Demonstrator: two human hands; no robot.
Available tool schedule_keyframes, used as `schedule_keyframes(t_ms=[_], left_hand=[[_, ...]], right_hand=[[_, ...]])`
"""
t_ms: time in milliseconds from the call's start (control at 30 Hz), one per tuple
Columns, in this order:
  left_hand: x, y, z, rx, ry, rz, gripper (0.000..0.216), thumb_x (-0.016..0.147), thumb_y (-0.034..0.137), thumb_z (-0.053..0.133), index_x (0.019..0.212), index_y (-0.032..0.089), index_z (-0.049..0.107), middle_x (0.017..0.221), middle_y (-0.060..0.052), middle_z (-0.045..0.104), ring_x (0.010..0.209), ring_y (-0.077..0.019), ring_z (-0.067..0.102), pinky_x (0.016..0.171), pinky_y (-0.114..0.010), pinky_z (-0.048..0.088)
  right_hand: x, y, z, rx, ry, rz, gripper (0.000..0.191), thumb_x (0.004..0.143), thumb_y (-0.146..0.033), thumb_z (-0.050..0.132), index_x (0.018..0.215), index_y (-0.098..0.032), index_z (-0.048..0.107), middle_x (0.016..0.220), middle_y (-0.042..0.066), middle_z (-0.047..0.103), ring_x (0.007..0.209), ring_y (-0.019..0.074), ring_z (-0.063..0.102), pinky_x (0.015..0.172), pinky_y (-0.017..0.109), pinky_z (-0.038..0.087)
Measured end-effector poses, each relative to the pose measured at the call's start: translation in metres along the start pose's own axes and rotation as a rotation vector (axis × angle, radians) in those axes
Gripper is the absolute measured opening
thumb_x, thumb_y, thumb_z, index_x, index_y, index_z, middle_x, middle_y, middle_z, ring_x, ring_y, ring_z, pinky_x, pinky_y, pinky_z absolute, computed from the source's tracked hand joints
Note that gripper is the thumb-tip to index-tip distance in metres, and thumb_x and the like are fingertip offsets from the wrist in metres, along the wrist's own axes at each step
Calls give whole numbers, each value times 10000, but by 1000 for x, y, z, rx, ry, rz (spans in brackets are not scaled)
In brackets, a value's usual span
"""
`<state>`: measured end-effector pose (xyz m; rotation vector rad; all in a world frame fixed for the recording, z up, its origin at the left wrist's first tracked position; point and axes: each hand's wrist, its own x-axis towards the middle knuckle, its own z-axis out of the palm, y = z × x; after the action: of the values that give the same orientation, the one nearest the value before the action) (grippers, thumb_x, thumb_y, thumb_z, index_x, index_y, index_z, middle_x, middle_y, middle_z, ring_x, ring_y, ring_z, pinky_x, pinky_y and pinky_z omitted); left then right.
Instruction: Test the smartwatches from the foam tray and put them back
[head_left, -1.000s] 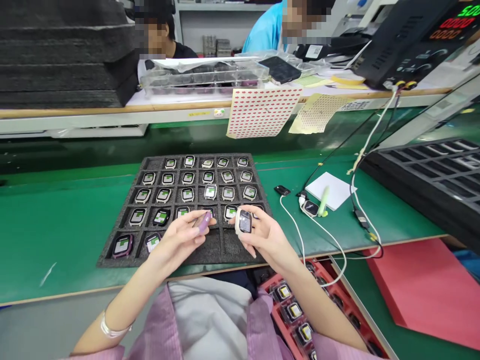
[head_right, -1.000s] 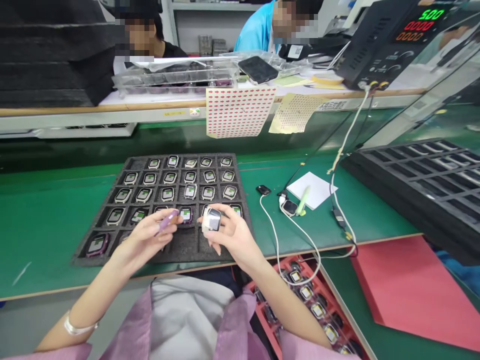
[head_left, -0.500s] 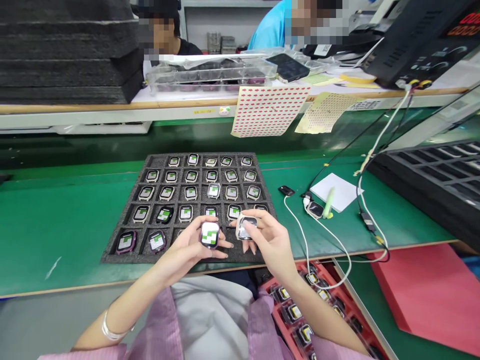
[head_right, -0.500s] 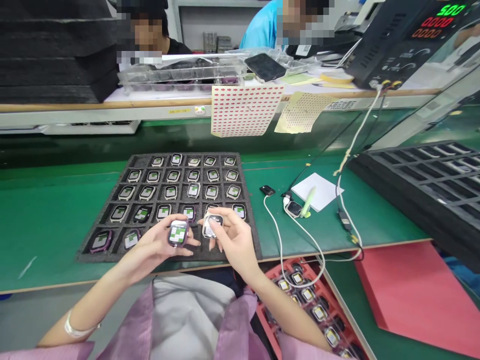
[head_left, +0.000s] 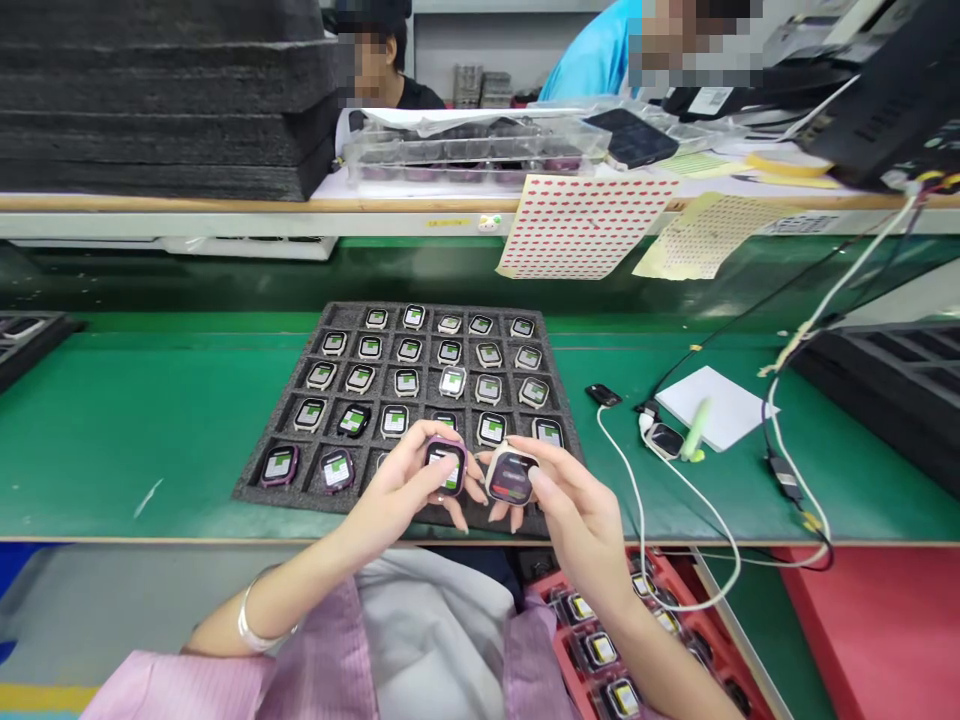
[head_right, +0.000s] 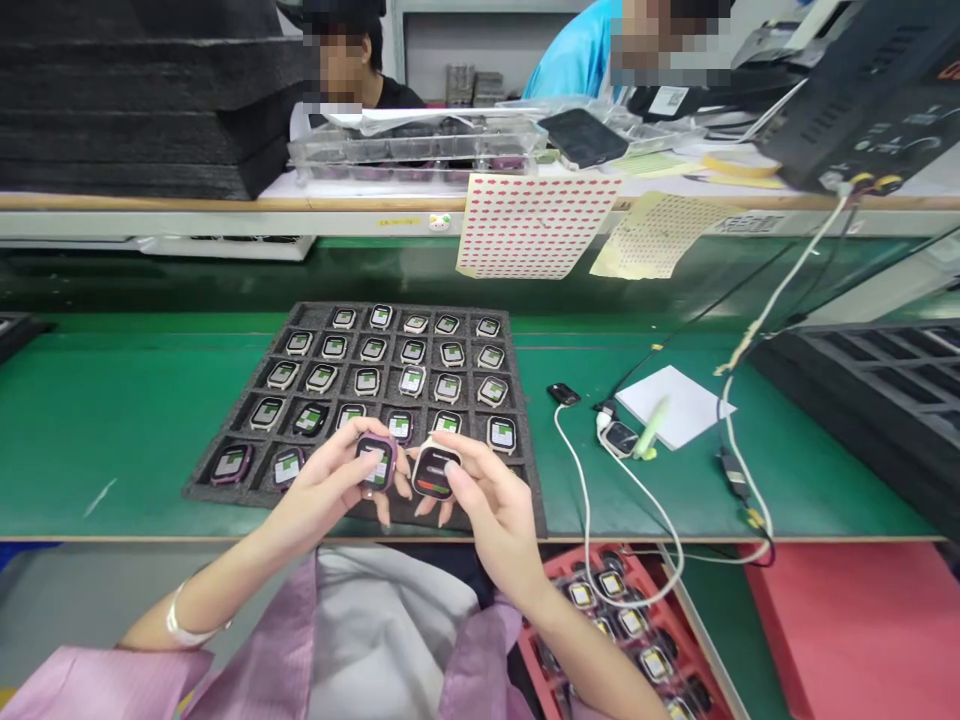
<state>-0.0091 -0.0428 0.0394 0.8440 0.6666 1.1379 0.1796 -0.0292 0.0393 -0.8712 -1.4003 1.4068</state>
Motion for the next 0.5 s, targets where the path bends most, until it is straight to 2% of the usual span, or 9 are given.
schedule_keyframes(t_ms=[133, 233, 400, 500], left_hand=[[-3, 7, 0, -107, -15, -35, 272, 835, 121, 504, 1097, 193, 484, 1040, -84, 608, 954, -223, 620, 734, -333, 563], [-6, 9, -2, -96, -33, -42, 329, 815, 79, 496, 1121, 201, 475, 1098, -91, 614, 1012, -228, 606, 826, -378, 543], [-9, 8, -3, -40, -46, -26, 288, 859, 113, 500, 1126, 213, 463, 1100, -94, 610, 1000, -226, 604, 791, -362, 552], [-9, 8, -2, -17, -47, -24, 234, 891, 160, 522, 1112, 217, 473, 1041, -72, 611, 928, -191, 614, 741, -318, 566]], right_hand=[[1, -1, 1, -10, 31, 6, 279, 913, -298, 564, 1188, -253, 582, 1030, 82, 686, 597, 178, 653, 467, 288, 509], [5, 1, 2, -35, 86, 11, 261, 893, -287, 597, 1149, -243, 591, 977, 74, 696, 533, 150, 618, 431, 267, 483], [6, -4, 9, -21, 125, 16, 177, 847, -263, 669, 1018, -243, 631, 876, 55, 695, 476, 120, 572, 401, 235, 474], [-8, -27, 17, 103, -2, 43, 304, 824, -337, 702, 1107, -299, 601, 953, 75, 690, 513, 159, 622, 405, 259, 513]])
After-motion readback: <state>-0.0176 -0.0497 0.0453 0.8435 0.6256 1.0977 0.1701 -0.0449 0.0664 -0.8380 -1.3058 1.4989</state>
